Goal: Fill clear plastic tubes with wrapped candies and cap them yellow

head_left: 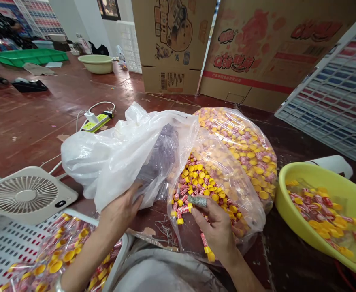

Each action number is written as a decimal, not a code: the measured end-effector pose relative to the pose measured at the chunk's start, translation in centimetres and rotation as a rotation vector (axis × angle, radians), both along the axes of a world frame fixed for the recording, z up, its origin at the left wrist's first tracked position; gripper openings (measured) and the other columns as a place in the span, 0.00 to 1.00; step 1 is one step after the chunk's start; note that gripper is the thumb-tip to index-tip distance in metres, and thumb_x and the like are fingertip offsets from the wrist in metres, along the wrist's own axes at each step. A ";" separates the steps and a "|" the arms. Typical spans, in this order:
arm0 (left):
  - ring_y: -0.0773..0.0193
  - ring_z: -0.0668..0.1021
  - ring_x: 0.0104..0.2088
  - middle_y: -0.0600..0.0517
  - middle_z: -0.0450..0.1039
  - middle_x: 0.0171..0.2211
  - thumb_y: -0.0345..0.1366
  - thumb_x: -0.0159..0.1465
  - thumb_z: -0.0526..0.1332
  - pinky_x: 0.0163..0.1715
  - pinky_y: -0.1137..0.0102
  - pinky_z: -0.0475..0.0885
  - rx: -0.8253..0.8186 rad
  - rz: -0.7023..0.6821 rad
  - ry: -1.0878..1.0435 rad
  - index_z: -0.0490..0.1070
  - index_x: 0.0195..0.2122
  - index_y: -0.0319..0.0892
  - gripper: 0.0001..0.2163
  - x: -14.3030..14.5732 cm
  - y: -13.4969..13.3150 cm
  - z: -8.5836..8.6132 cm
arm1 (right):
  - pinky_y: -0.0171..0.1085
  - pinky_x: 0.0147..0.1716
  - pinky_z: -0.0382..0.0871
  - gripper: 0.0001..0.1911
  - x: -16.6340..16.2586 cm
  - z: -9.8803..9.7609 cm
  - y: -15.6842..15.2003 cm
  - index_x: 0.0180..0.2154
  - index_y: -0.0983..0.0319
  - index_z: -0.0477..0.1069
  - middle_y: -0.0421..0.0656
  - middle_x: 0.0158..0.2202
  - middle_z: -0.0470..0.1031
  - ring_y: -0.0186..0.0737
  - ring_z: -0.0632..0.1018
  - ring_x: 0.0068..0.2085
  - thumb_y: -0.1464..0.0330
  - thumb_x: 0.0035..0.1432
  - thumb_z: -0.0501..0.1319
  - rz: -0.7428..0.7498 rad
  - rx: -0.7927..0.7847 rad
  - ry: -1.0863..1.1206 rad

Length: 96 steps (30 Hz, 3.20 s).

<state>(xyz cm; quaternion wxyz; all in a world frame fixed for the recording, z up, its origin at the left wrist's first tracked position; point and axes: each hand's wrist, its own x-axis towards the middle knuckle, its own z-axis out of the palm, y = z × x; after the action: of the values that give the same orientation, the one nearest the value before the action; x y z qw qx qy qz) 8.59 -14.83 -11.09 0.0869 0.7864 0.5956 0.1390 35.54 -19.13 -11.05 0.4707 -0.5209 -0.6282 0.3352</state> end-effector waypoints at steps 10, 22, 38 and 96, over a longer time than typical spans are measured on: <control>0.65 0.72 0.29 0.54 0.71 0.29 0.47 0.62 0.66 0.28 0.73 0.67 -0.570 -0.019 -0.901 0.77 0.41 0.43 0.14 5.0 -4.0 2.2 | 0.40 0.51 0.77 0.08 -2.1 3.3 1.1 0.47 0.59 0.75 0.45 0.44 0.82 0.41 0.81 0.48 0.68 0.67 0.62 0.261 0.310 -0.168; 0.65 0.72 0.31 0.55 0.70 0.31 0.36 0.54 0.68 0.35 0.69 0.71 -1.038 0.085 -1.512 0.71 0.41 0.42 0.13 8.6 -4.5 0.2 | 0.61 0.61 0.65 0.39 -2.3 -0.4 -0.8 0.56 0.63 0.63 0.55 0.52 0.75 0.58 0.74 0.57 0.54 0.48 0.75 0.294 0.325 -0.502; 0.51 0.74 0.42 0.44 0.70 0.43 0.29 0.68 0.57 0.38 0.63 0.70 -0.112 -0.475 0.249 0.76 0.49 0.45 0.12 4.7 3.3 0.1 | 0.36 0.36 0.72 0.10 -2.0 -1.8 0.3 0.45 0.58 0.70 0.42 0.45 0.75 0.41 0.79 0.40 0.73 0.62 0.65 0.395 -0.045 -0.976; 0.42 0.83 0.38 0.33 0.81 0.37 0.33 0.65 0.59 0.34 0.61 0.73 -0.303 0.122 0.061 0.71 0.47 0.32 0.12 6.8 3.6 -1.3 | 0.37 0.37 0.73 0.10 -1.6 -4.5 -0.3 0.37 0.60 0.69 0.45 0.40 0.75 0.43 0.78 0.39 0.81 0.58 0.60 0.120 0.097 -0.956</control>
<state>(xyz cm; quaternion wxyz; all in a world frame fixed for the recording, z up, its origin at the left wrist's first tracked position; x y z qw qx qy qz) 15.39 -11.25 -12.43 0.1775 0.7305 0.6588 0.0286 33.98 -19.45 -15.53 0.1328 -0.5569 -0.8180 0.0550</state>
